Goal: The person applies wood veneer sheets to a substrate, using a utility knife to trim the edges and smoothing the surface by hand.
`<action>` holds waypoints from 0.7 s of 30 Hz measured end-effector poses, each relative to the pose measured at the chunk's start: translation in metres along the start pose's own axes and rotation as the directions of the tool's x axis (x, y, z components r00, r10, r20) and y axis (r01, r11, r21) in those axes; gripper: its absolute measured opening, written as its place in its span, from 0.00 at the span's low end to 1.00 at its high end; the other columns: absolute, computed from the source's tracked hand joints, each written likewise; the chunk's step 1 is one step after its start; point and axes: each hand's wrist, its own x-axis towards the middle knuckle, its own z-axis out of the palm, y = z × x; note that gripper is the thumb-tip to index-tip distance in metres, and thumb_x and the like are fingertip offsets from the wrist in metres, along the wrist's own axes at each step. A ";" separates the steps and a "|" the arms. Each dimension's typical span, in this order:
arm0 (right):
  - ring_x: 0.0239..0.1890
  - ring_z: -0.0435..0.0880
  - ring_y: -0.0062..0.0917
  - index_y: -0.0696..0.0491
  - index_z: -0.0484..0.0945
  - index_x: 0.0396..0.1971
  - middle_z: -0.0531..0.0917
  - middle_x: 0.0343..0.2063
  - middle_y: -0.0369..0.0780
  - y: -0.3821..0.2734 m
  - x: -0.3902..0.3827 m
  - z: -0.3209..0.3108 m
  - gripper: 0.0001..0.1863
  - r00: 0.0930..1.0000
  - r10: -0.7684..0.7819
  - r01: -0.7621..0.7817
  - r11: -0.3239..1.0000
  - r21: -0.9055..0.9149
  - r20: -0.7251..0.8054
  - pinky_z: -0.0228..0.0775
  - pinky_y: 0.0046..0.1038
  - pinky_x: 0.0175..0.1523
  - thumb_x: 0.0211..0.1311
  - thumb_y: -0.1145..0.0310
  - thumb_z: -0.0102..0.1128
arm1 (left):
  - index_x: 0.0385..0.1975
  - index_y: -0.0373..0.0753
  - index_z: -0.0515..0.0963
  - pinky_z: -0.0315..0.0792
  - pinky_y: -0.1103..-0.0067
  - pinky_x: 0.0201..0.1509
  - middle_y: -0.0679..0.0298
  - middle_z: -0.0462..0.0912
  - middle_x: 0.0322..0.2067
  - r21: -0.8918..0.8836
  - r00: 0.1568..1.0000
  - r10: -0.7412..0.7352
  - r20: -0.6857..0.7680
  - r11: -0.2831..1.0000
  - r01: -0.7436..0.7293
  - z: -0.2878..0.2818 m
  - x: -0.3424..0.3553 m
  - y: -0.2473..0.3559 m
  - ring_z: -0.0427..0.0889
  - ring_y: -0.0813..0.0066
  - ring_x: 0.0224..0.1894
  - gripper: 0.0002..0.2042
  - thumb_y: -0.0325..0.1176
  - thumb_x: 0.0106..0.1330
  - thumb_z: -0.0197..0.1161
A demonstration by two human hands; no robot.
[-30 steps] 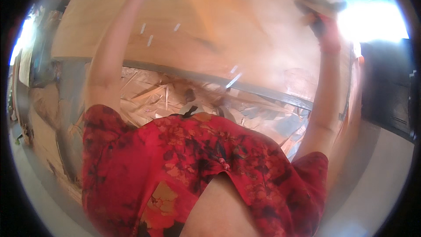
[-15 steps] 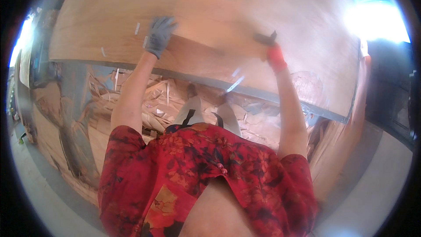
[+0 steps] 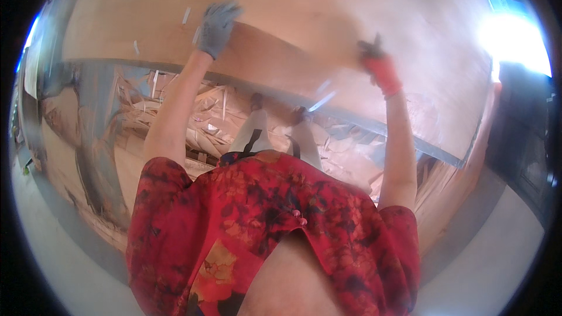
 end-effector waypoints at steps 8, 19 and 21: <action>0.28 0.80 0.16 0.51 0.84 0.49 0.86 0.32 0.34 0.060 0.002 0.014 0.20 0.999 -0.022 0.023 1.000 0.012 -0.042 0.73 0.21 0.31 0.53 0.75 0.68 | 0.50 0.48 0.83 0.60 0.60 0.71 0.64 0.78 0.57 0.173 0.998 -0.025 0.065 0.985 0.014 -0.005 -0.032 -0.002 0.72 0.59 0.63 0.20 0.25 0.58 0.58; 0.27 0.81 0.18 0.53 0.84 0.46 0.86 0.30 0.36 0.072 -0.008 0.029 0.17 0.994 -0.009 -0.006 0.990 -0.138 -0.106 0.73 0.24 0.31 0.54 0.73 0.68 | 0.69 0.41 0.63 0.49 0.57 0.77 0.50 0.62 0.70 0.058 0.987 -0.159 -0.010 0.986 0.159 0.039 -0.037 0.059 0.59 0.49 0.72 0.26 0.35 0.72 0.53; 0.27 0.82 0.21 0.53 0.82 0.50 0.86 0.31 0.37 0.065 -0.016 0.026 0.19 0.994 -0.004 -0.006 0.996 -0.091 -0.106 0.74 0.26 0.32 0.56 0.73 0.66 | 0.70 0.42 0.62 0.48 0.57 0.77 0.50 0.61 0.70 0.115 0.981 -0.172 0.089 0.980 0.161 0.044 -0.035 0.059 0.57 0.50 0.73 0.26 0.37 0.72 0.53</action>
